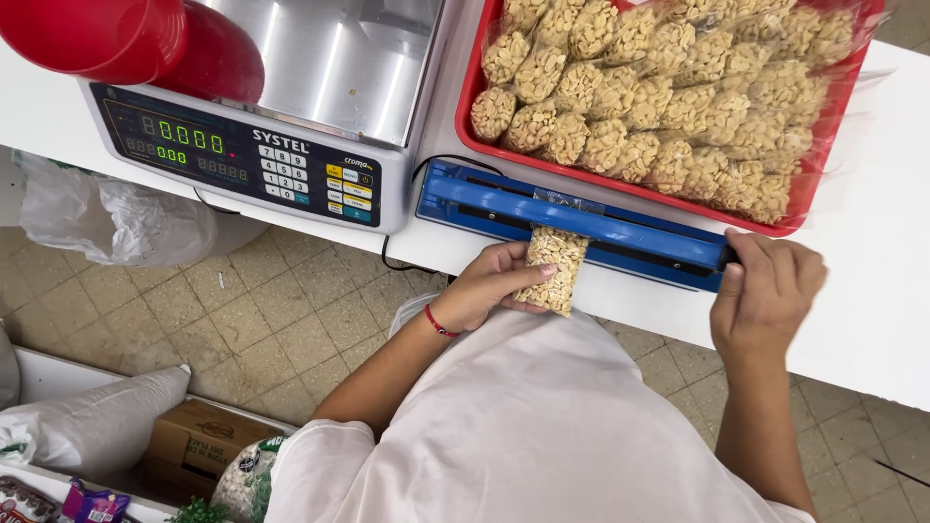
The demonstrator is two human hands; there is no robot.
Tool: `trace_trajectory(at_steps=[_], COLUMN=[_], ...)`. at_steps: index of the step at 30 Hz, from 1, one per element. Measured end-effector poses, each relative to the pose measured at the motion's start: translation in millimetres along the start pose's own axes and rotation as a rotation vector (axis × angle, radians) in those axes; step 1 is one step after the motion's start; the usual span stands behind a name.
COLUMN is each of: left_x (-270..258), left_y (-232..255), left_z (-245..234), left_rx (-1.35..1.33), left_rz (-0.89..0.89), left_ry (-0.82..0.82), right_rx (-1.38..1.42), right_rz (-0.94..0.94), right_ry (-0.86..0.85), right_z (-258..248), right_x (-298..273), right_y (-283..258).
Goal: Sealing small plastic bags filled with snacks using an impulse sealer on a counter next to a scale.
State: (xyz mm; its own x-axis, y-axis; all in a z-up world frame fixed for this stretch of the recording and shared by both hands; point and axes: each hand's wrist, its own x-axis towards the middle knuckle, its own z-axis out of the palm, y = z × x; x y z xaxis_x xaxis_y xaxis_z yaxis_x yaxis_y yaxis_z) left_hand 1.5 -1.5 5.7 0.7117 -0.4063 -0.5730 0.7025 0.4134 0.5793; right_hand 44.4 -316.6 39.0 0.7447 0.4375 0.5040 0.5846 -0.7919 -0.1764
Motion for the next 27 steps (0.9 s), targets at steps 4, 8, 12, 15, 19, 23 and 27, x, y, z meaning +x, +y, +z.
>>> trace_trajectory(at_steps=[4, 8, 12, 15, 19, 23, 27], left_x=[1, 2, 1, 2, 2, 2, 0], left_y=[-2, -3, -2, -3, -6, -5, -4], left_z=[-1, -1, 0, -1, -3, -2, -1], left_rx=[-0.004, -0.005, -0.006, 0.001, -0.001, 0.007, 0.013], left_rz=[0.008, 0.006, 0.007, 0.011, 0.036, 0.024, 0.025], left_ry=[0.000, 0.001, 0.005, 0.002, -0.018, -0.006, -0.002], right_rx=[0.072, 0.123, 0.124, 0.124, 0.116, 0.119, 0.111], right_rz=[0.066, 0.020, 0.002, -0.003, -0.002, -0.005, -0.015], right_ry=[-0.038, 0.057, 0.088, 0.080, 0.088, 0.087, 0.096], right_z=[20, 32, 37, 36, 39, 38, 40], right_x=[-10, -14, -16, -15, -17, -16, -17], right_y=[3, 4, 9, 8, 9, 9, 10])
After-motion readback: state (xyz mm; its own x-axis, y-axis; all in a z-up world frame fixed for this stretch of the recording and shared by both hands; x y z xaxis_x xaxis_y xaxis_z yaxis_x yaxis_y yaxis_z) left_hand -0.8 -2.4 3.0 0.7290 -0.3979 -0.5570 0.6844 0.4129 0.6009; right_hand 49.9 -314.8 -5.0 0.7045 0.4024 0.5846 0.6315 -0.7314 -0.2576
